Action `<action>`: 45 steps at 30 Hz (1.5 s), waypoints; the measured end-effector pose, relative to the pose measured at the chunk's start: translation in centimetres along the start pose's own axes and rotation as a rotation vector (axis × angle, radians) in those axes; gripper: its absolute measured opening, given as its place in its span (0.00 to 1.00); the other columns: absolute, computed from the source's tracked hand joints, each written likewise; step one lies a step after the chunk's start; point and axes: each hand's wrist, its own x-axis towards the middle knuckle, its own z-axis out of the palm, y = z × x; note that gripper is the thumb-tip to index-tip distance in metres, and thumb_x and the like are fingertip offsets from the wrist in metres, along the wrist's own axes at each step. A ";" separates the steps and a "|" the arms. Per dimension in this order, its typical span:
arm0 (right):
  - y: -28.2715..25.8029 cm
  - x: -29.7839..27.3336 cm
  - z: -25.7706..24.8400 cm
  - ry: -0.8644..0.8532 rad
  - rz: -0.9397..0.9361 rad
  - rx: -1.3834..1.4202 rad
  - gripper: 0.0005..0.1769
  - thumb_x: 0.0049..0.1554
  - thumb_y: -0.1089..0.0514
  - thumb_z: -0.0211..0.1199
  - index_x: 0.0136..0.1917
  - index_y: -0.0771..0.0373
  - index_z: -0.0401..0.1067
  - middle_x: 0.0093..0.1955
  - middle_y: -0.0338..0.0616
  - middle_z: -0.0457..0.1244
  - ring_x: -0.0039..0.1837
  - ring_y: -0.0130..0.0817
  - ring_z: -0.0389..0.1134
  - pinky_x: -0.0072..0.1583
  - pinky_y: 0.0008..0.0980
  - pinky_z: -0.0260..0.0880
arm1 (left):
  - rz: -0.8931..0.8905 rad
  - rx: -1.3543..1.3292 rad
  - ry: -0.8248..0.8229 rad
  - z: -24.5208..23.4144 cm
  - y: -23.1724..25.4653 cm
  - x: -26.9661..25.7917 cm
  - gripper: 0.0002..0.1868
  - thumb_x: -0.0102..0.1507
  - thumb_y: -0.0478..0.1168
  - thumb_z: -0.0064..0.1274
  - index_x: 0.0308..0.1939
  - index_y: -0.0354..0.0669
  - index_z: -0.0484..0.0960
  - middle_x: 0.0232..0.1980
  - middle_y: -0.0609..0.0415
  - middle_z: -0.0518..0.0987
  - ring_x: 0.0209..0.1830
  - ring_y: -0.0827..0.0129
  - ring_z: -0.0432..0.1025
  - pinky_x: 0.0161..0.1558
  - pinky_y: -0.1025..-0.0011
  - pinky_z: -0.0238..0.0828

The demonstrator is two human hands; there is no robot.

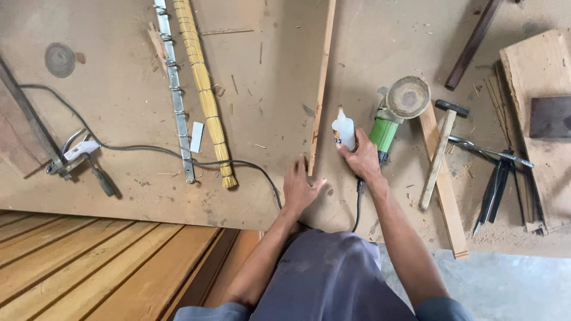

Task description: The person sands a piece of wood using a power sander, occasionally clearing dust by hand and applying glue to a narrow wooden piece.

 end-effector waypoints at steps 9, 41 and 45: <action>-1.1 1.3 -0.3 -0.105 -0.108 -0.214 0.28 0.53 0.45 0.71 0.62 0.59 0.72 0.53 0.58 0.70 0.58 0.60 0.72 0.58 0.55 0.73 | 0.124 0.285 0.171 4.6 -4.8 2.7 0.34 0.68 0.56 0.51 0.73 0.43 0.66 0.53 0.42 0.71 0.50 0.52 0.75 0.48 0.60 0.74; -2.5 2.5 -0.4 -0.154 -0.041 -0.382 0.29 0.51 0.35 0.65 0.58 0.54 0.76 0.51 0.55 0.71 0.58 0.59 0.72 0.60 0.55 0.71 | 0.061 0.308 0.149 3.8 -3.8 2.1 0.28 0.72 0.52 0.44 0.75 0.48 0.68 0.56 0.41 0.72 0.49 0.55 0.73 0.46 0.61 0.70; -2.9 2.3 -0.6 -0.148 -0.041 -0.383 0.27 0.51 0.36 0.65 0.56 0.56 0.76 0.50 0.58 0.71 0.58 0.62 0.71 0.59 0.57 0.70 | 0.080 0.319 0.167 4.4 -4.4 2.3 0.28 0.72 0.52 0.44 0.75 0.48 0.68 0.55 0.41 0.71 0.49 0.54 0.73 0.45 0.61 0.70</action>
